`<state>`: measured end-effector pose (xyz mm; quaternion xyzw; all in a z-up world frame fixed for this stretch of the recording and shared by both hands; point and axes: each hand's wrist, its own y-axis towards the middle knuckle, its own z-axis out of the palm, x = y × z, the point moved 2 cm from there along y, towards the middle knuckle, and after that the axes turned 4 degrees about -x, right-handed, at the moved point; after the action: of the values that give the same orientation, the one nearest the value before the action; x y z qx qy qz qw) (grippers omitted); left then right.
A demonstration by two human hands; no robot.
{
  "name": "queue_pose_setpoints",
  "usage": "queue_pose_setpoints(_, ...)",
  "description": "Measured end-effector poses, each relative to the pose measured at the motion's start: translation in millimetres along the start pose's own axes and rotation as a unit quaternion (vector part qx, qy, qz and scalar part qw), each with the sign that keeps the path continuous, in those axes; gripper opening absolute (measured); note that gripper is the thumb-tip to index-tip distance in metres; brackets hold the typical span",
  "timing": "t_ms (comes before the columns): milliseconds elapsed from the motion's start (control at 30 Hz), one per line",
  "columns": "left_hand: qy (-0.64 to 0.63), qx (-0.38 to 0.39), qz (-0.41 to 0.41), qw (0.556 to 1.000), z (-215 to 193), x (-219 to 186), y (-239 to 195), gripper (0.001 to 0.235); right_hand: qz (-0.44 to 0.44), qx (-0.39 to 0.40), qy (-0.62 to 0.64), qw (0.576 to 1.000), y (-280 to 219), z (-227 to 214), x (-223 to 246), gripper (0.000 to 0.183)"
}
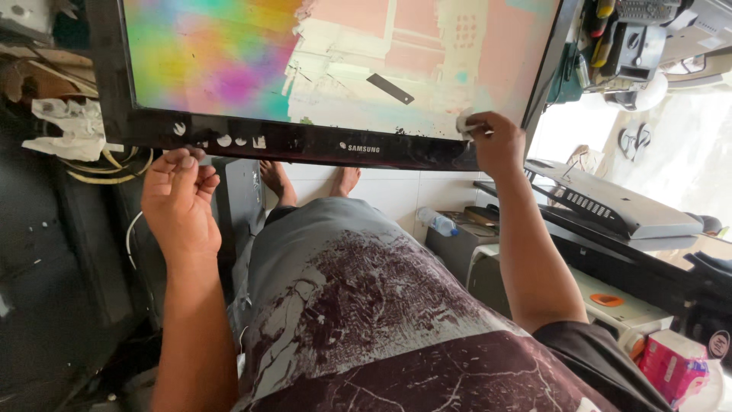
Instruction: The person cleans a Samsung television screen using a white cloth and a metal scraper. They wipe the screen surface and use the scraper to remove residue from the bottom bezel and screen edges.
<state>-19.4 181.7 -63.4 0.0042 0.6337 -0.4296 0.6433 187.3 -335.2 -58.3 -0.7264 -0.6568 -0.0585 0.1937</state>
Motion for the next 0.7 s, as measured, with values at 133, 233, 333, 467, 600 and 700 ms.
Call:
queue_pose_setpoints(133,0.004,-0.012,0.006,1.0,-2.5,3.0,-2.6,0.017,-0.112,-0.026,0.037,0.993,-17.5,20.8,34.9,0.03)
queue_pose_setpoints(233,0.005,-0.015,-0.005,1.0,-5.8,4.2,-8.0,0.016,-0.158,-0.014,0.085,0.984,-27.7,36.9,66.5,0.029)
queue_pose_setpoints(333,-0.011,-0.018,0.001,1.0,0.6,1.0,-11.4,0.015,-0.18,-0.012,0.1,0.979,-31.9,42.3,100.6,0.029)
queue_pose_setpoints(467,-0.018,-0.017,0.006,1.0,2.2,-6.3,-16.0,0.016,-0.22,0.018,0.114,0.969,-35.9,44.8,124.7,0.023)
queue_pose_setpoints(600,-0.023,-0.026,0.01,0.999,-7.9,-7.0,-15.3,0.017,-0.26,0.012,0.082,0.962,-28.1,58.4,113.9,0.017)
queue_pose_setpoints(700,-0.016,-0.031,0.013,0.999,-16.4,-8.3,-18.2,0.016,-0.302,-0.005,0.013,0.953,-22.6,67.7,112.6,0.022)
